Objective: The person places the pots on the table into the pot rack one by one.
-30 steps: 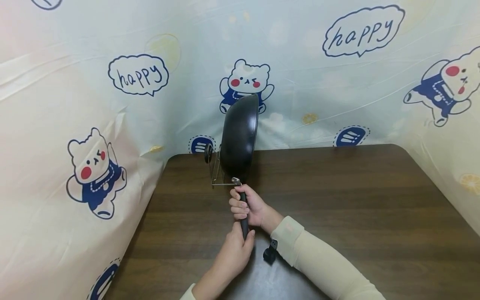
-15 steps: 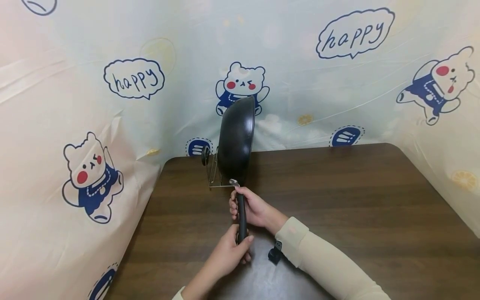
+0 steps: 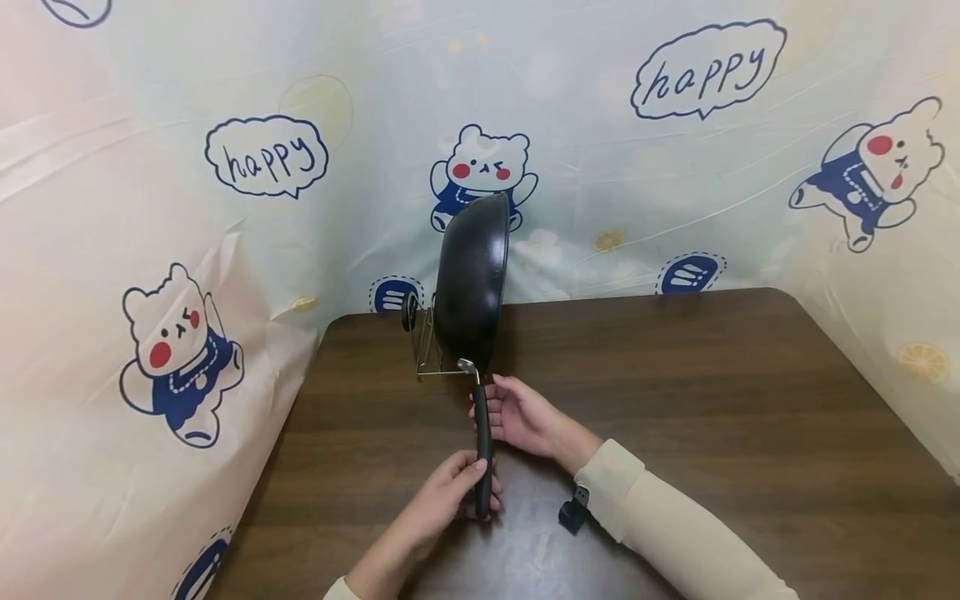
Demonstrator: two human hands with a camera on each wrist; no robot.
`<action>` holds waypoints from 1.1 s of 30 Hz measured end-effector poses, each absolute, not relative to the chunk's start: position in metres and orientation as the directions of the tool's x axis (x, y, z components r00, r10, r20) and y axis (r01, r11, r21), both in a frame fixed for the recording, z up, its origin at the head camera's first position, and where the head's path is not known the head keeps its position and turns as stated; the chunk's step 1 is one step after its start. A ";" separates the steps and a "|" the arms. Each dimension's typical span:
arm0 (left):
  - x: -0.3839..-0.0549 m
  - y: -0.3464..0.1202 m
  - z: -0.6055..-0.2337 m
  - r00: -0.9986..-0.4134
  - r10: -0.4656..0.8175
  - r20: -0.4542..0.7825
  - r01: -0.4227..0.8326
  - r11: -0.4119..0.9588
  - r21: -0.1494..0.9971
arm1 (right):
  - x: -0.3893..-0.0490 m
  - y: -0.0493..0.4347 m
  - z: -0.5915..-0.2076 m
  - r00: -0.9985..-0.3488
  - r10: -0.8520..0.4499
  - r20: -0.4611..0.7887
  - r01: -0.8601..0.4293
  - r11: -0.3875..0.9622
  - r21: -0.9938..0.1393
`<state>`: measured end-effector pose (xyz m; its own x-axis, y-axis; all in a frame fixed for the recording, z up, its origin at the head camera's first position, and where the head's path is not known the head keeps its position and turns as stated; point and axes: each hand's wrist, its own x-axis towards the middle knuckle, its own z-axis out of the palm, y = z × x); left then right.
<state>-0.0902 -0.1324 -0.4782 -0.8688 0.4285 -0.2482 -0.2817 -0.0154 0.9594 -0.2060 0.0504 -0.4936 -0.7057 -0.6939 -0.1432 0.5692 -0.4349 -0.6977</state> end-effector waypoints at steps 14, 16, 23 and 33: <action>-0.116 -0.157 -0.480 -0.828 0.484 -0.283 -0.443 -0.254 0.860 | -0.196 0.109 -0.479 -0.754 -0.597 -0.276 0.589 -0.425 -0.687; -0.120 -0.162 -0.480 -0.835 0.472 -0.284 -0.454 -0.298 0.840 | -0.195 0.120 -0.475 -0.758 -0.591 -0.275 0.585 -0.431 -0.686; -0.137 -0.192 -0.470 -0.861 0.475 -0.184 -0.406 -0.421 0.811 | -0.191 0.161 -0.458 -0.796 -0.555 -0.241 0.527 -0.441 -0.726; -0.137 -0.234 -0.427 -0.880 0.452 0.143 0.016 -0.272 0.962 | -0.175 0.214 -0.425 -0.839 -0.544 -0.019 0.278 -0.398 -0.874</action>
